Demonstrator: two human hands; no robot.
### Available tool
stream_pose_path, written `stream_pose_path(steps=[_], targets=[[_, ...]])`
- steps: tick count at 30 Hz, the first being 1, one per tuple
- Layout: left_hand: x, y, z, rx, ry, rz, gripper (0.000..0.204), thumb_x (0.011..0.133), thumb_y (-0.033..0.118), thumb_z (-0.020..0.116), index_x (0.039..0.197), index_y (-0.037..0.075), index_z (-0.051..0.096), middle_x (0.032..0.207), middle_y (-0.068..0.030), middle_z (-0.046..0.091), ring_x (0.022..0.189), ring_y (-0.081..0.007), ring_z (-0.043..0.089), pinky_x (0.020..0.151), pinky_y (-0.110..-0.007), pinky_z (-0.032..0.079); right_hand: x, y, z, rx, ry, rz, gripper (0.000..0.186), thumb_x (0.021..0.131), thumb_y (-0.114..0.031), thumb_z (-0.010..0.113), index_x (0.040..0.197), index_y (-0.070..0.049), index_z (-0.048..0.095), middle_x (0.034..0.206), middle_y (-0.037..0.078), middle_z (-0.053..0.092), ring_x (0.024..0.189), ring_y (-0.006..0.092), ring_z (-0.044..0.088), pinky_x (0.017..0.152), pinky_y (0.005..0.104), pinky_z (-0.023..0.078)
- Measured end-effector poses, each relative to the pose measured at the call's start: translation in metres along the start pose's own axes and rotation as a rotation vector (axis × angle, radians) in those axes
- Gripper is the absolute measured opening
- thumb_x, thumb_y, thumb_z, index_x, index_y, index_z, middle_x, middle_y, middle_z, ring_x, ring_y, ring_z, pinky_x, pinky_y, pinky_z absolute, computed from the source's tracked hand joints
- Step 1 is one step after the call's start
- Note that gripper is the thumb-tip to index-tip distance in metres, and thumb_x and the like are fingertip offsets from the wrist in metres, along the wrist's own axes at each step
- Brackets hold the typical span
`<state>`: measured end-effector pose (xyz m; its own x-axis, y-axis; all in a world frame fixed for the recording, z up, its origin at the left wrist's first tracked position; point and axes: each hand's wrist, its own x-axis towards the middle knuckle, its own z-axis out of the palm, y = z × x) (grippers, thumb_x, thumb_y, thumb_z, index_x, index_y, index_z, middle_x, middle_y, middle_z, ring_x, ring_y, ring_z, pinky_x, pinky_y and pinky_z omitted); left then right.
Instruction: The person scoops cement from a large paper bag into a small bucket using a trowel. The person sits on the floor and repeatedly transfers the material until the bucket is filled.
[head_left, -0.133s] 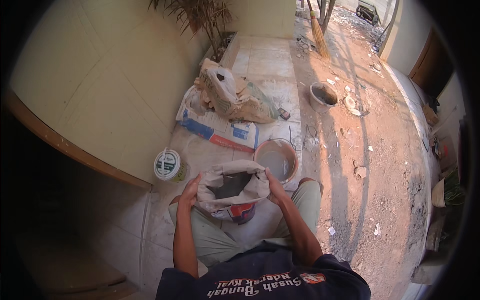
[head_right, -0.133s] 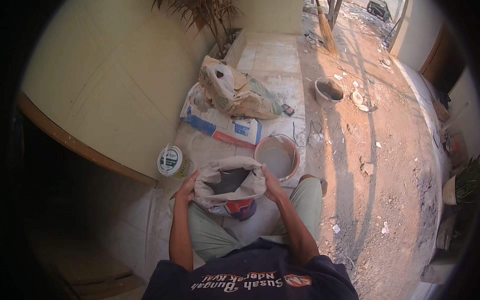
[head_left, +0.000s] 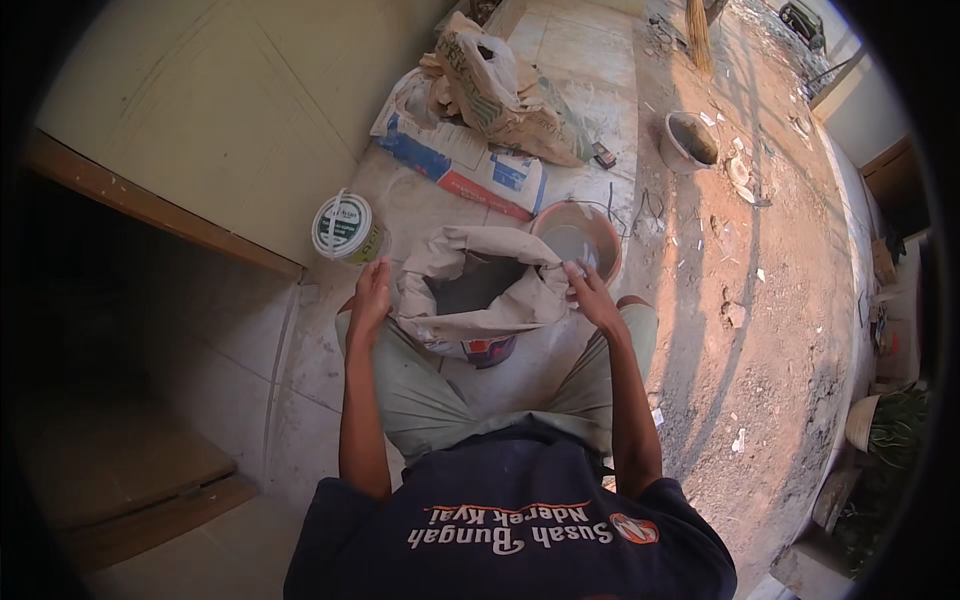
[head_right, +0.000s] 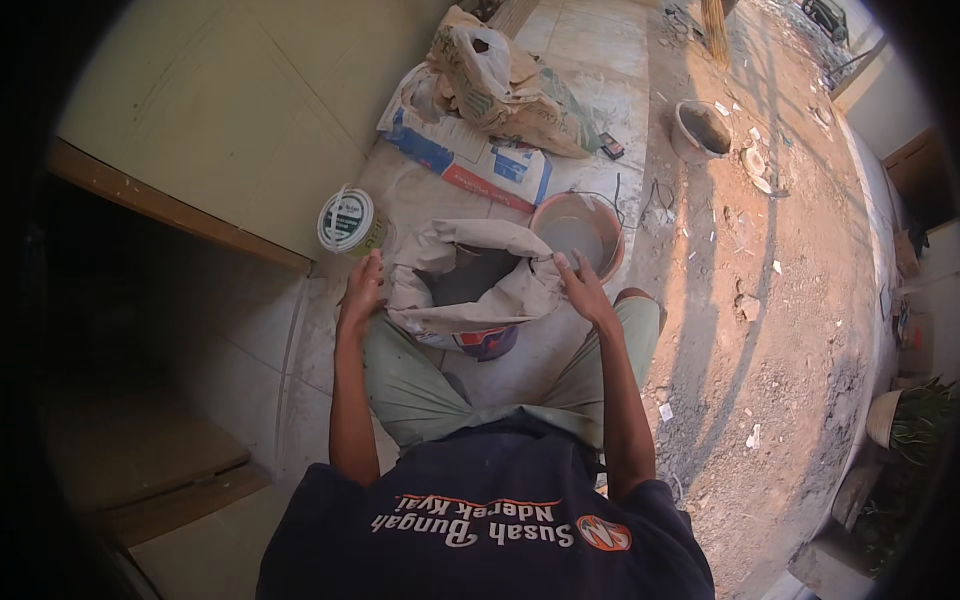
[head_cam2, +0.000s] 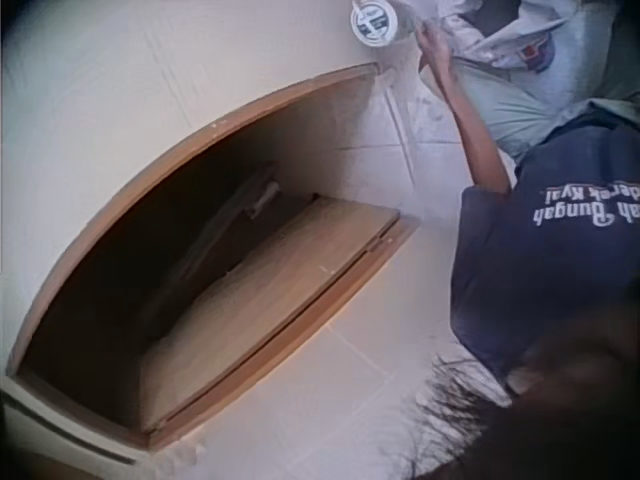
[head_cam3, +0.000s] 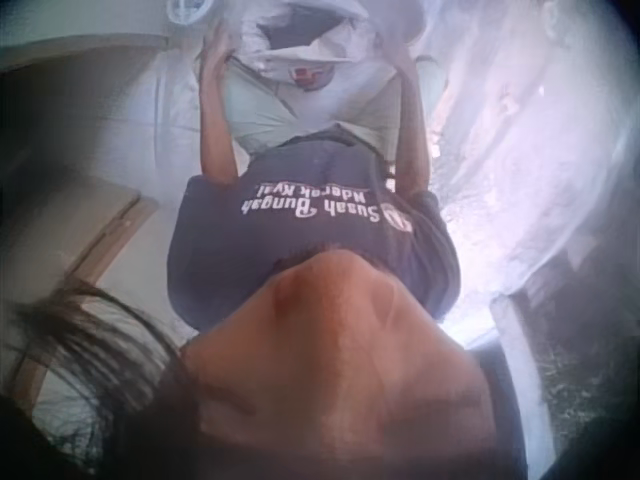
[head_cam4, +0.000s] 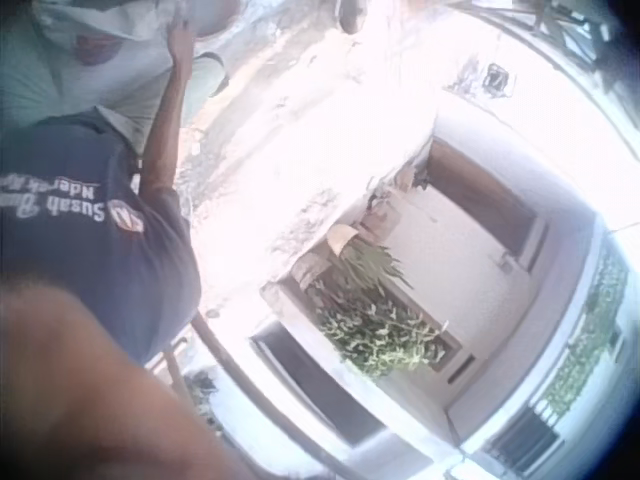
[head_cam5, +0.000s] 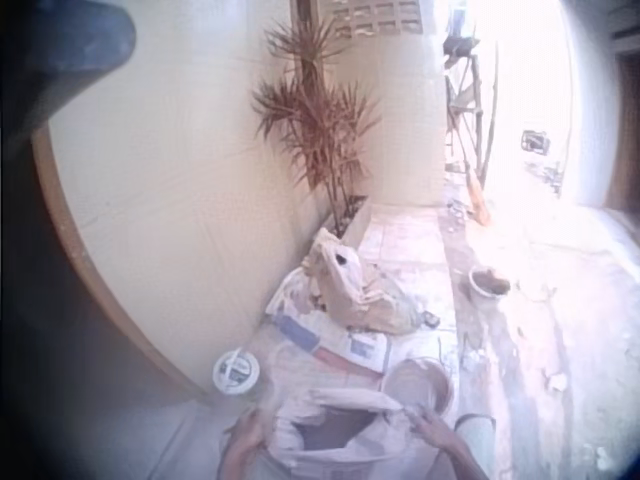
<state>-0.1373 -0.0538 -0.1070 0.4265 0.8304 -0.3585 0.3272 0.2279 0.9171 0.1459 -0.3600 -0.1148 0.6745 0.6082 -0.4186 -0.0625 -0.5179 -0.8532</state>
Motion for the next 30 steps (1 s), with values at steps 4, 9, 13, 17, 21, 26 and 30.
stream_pose_path(steps=[4,9,13,17,21,26,30], targets=[[-0.085,0.013,0.013,-0.401,0.447,-0.300,0.077,0.101,0.056,0.068,0.156,0.009,0.042,0.134,-0.0069,0.053,0.127,-0.0230,0.050,0.102,-0.040,0.045,0.012,-0.029,0.011,-0.292,0.352,-0.399,0.076,0.106,-0.056,0.058,0.153,0.004,0.049,0.128,0.028,0.068,0.109,0.0387,0.071,0.095,0.0462,0.055],[-0.105,-0.020,0.081,-0.945,0.154,-0.722,0.076,0.102,0.060,0.061,0.158,0.014,0.038,0.144,-0.0130,0.049,0.137,-0.0334,0.049,0.115,-0.059,0.041,0.036,-0.064,0.092,-0.840,0.253,-0.701,0.062,0.104,-0.047,0.063,0.138,0.004,0.058,0.111,0.029,0.070,0.095,0.0485,0.069,0.083,0.0543,0.057],[-0.021,-0.113,0.110,-1.042,0.223,-0.501,0.054,0.111,0.049,0.042,0.151,0.013,0.049,0.149,-0.0163,0.055,0.138,-0.0382,0.054,0.116,-0.069,0.041,0.058,-0.062,0.153,-0.968,-0.031,-0.592,0.072,0.106,-0.061,0.051,0.132,0.005,0.063,0.093,0.030,0.072,0.093,0.0471,0.072,0.086,0.0552,0.057],[-0.035,-0.106,0.119,-1.062,-0.079,-0.608,0.048,0.112,0.039,0.036,0.145,0.014,0.058,0.145,-0.0136,0.063,0.140,-0.0375,0.057,0.114,-0.064,0.047,0.144,-0.046,0.092,-0.622,-0.310,-0.216,0.082,0.107,-0.067,0.041,0.142,0.005,0.060,0.124,0.034,0.071,0.120,0.0434,0.069,0.101,0.0507,0.053],[-0.095,-0.096,0.066,-1.081,-0.105,-0.716,0.052,0.111,0.040,0.039,0.150,0.010,0.054,0.148,-0.0130,0.062,0.140,-0.0336,0.058,0.115,-0.057,0.048,0.141,-0.067,0.044,-0.010,-0.291,0.230,0.096,0.099,-0.077,0.047,0.157,-0.001,0.049,0.166,0.024,0.041,0.153,0.0373,0.041,0.122,0.0533,0.034],[-0.099,-0.099,0.045,-0.883,-0.285,-0.457,0.061,0.110,0.046,0.046,0.157,0.007,0.043,0.155,-0.0124,0.055,0.145,-0.0331,0.051,0.122,-0.052,0.039,0.131,-0.066,0.034,-0.211,-0.110,0.079,0.090,0.102,-0.071,0.052,0.154,0.001,0.050,0.153,0.025,0.055,0.139,0.0381,0.055,0.117,0.0486,0.039],[-0.141,-0.012,0.029,-0.455,-0.016,-0.533,0.080,0.106,0.052,0.059,0.163,0.003,0.030,0.164,-0.0187,0.039,0.153,-0.0400,0.035,0.126,-0.051,0.029,0.106,-0.006,0.023,-0.143,0.361,-0.241,0.067,0.108,-0.057,0.052,0.145,-0.002,0.055,0.136,0.024,0.064,0.117,0.0341,0.066,0.099,0.0454,0.051]])
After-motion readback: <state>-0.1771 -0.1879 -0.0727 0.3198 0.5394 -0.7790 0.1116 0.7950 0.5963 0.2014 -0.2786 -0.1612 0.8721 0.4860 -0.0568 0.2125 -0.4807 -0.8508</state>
